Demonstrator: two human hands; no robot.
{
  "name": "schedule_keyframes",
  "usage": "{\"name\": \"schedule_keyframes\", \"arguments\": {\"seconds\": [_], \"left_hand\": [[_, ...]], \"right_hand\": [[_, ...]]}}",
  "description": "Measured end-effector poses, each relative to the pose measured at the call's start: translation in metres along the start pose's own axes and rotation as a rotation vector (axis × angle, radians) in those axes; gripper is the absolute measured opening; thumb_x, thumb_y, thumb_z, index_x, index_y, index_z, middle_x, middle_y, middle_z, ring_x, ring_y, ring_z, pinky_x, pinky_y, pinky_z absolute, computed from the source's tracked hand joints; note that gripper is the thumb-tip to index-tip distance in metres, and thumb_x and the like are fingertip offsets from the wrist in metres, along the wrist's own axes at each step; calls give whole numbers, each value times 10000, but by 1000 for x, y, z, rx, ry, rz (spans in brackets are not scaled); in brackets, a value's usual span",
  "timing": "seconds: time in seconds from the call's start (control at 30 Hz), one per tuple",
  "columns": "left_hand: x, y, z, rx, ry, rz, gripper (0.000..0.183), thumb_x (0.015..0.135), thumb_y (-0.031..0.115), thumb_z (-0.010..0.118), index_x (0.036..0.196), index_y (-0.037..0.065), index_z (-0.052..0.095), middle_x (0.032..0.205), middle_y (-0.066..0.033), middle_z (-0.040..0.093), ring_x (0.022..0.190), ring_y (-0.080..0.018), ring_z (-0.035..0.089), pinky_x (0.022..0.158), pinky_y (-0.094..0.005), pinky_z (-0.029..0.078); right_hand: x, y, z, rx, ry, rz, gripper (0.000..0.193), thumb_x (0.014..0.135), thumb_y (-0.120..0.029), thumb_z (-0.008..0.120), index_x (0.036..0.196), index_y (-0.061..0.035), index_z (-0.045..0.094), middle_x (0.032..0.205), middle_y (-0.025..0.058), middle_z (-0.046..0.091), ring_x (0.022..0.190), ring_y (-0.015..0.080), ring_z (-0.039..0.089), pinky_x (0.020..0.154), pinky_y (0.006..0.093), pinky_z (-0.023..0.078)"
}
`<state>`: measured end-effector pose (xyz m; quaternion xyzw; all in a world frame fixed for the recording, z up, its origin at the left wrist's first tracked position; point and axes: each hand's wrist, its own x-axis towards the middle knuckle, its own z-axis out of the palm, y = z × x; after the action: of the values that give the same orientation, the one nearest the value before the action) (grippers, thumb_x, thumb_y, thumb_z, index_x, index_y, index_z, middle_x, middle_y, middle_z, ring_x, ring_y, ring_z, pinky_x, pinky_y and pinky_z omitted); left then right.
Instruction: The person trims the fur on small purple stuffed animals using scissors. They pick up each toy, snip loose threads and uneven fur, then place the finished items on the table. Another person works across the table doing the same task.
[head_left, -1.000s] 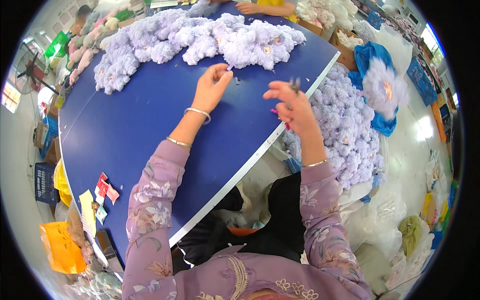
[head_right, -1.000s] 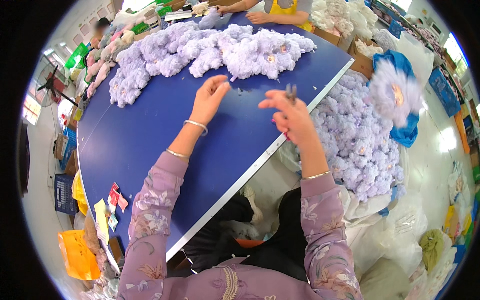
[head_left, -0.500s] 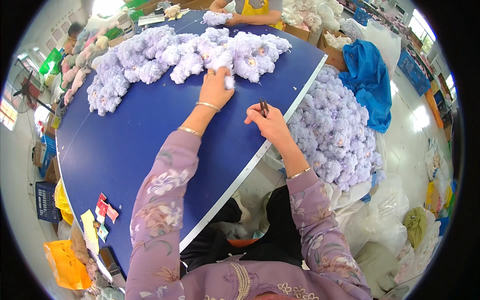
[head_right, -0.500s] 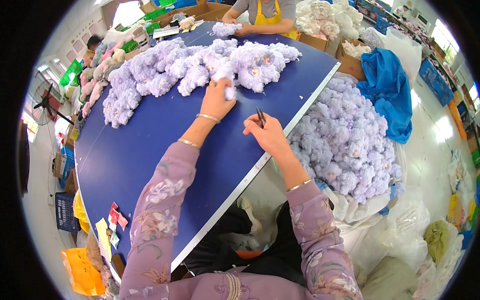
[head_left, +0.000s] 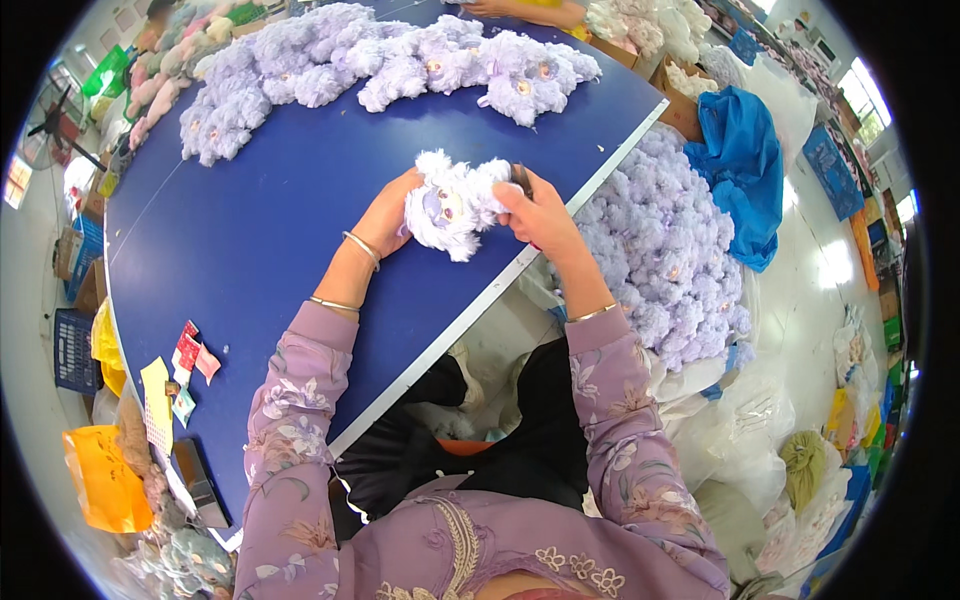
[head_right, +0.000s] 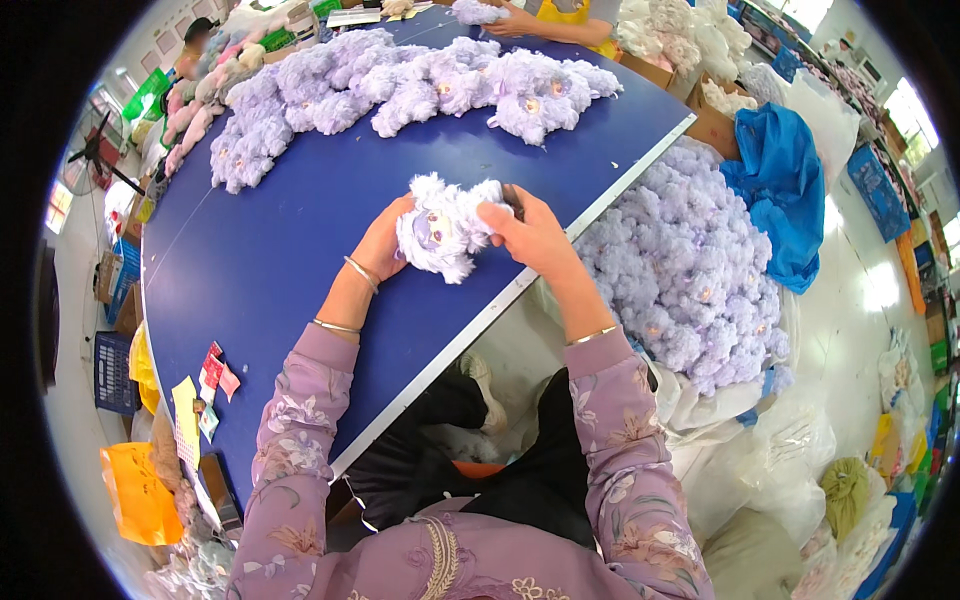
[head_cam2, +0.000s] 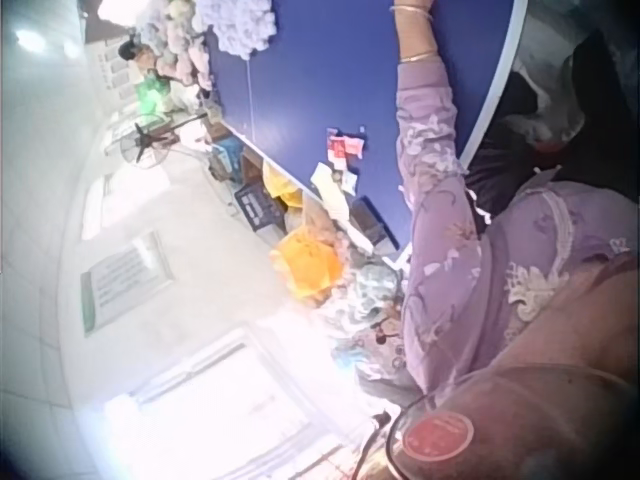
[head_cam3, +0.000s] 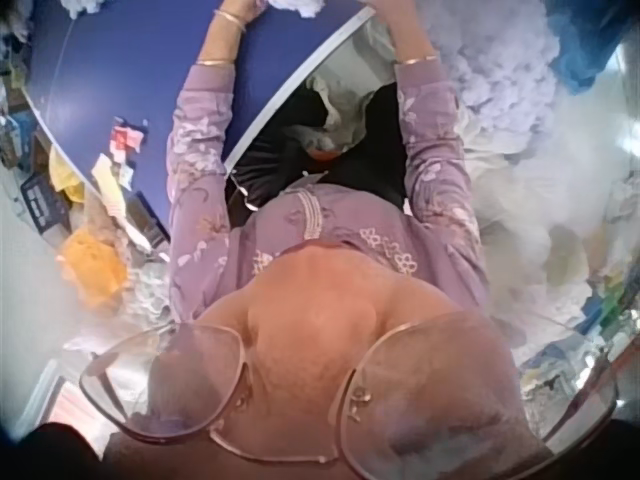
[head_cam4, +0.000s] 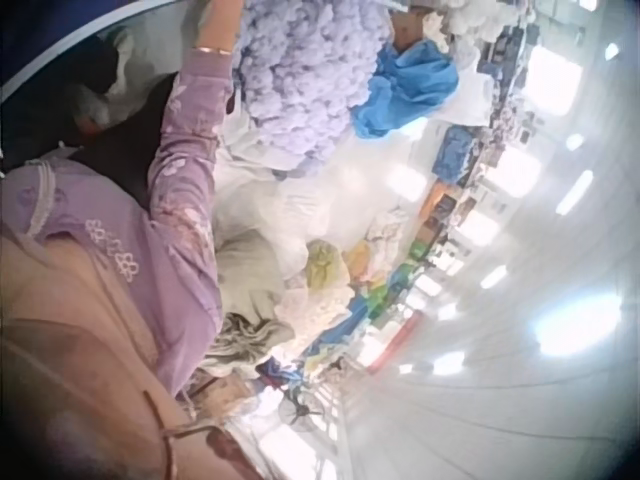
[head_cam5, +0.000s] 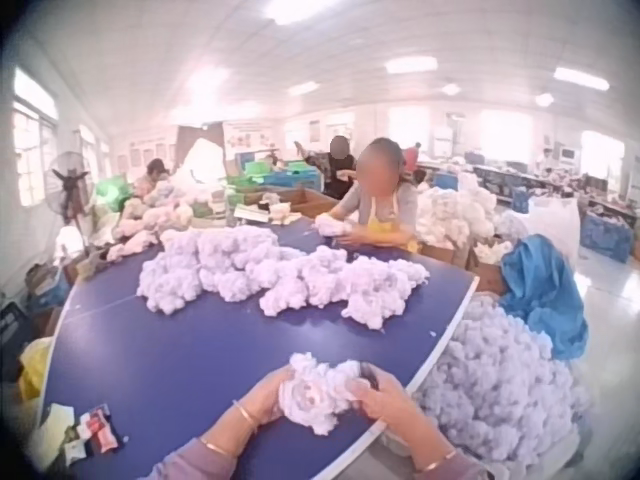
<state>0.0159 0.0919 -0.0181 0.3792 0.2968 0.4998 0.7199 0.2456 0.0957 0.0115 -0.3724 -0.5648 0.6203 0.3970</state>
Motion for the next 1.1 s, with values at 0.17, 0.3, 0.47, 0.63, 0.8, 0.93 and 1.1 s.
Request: {"name": "schedule_keyframes", "arguments": {"seconds": [0.17, 0.3, 0.47, 0.63, 0.8, 0.93, 1.1], "left_hand": [[4, -4, -1, -48, 62, -8, 422, 1001, 358, 439, 1262, 33, 505, 1208, -93, 606, 1072, -198, 615, 921, -342, 511], [2, -7, 1, -89, 43, 95, 485, 996, 384, 461, 1316, 20, 468, 1226, -95, 581, 1121, -176, 580, 952, -324, 480], [-4, -15, 2, 5, 7, 259, 498, 962, 311, 555, 1334, 3, 434, 1244, -112, 552, 1156, -192, 545, 989, -338, 449], [-2, -19, 8, 22, 122, 371, 492, 931, 209, 599, 1335, -12, 424, 1238, -122, 554, 1126, -202, 561, 969, -347, 466], [-1, -10, 0, -82, 187, 275, 434, 940, 186, 563, 1311, -4, 443, 1193, -124, 581, 1065, -218, 604, 921, -352, 503], [6, -10, -2, -119, 191, 283, 402, 971, 293, 493, 1260, 14, 467, 1158, -112, 605, 990, -219, 638, 835, -336, 530], [2, -4, -3, -89, 202, 185, 454, 984, 420, 443, 1209, 28, 486, 1042, -111, 648, 842, -182, 650, 661, -268, 500]], "right_hand": [[6, 10, 2, -171, 52, -16, 330, 875, -320, 680, 1033, -56, 561, 689, -5, 539, 465, 13, 375, 390, 178, 262], [7, 12, 8, -165, 97, -43, 380, 851, -331, 700, 1047, -25, 587, 685, -13, 566, 566, 36, 438, 489, 212, 337], [9, 16, 8, -18, 157, -30, 434, 856, -261, 714, 1128, -7, 490, 711, 32, 564, 477, 24, 389, 408, 200, 296], [9, 20, 11, 103, 153, -18, 366, 859, -235, 713, 1055, -26, 485, 715, 60, 573, 475, 29, 384, 418, 205, 306], [5, 20, 16, 181, -29, -76, 231, 897, -189, 658, 945, -70, 465, 714, 83, 585, 467, 40, 379, 415, 212, 310], [3, 3, 16, 227, 37, -123, 181, 914, -172, 628, 926, -61, 485, 703, 72, 583, 473, 53, 392, 420, 227, 332], [0, -44, -50, 846, 138, -469, 203, 960, -280, 544, 933, -80, 564, 848, 16, 602, 433, 54, 284, 399, 229, 243]]}}
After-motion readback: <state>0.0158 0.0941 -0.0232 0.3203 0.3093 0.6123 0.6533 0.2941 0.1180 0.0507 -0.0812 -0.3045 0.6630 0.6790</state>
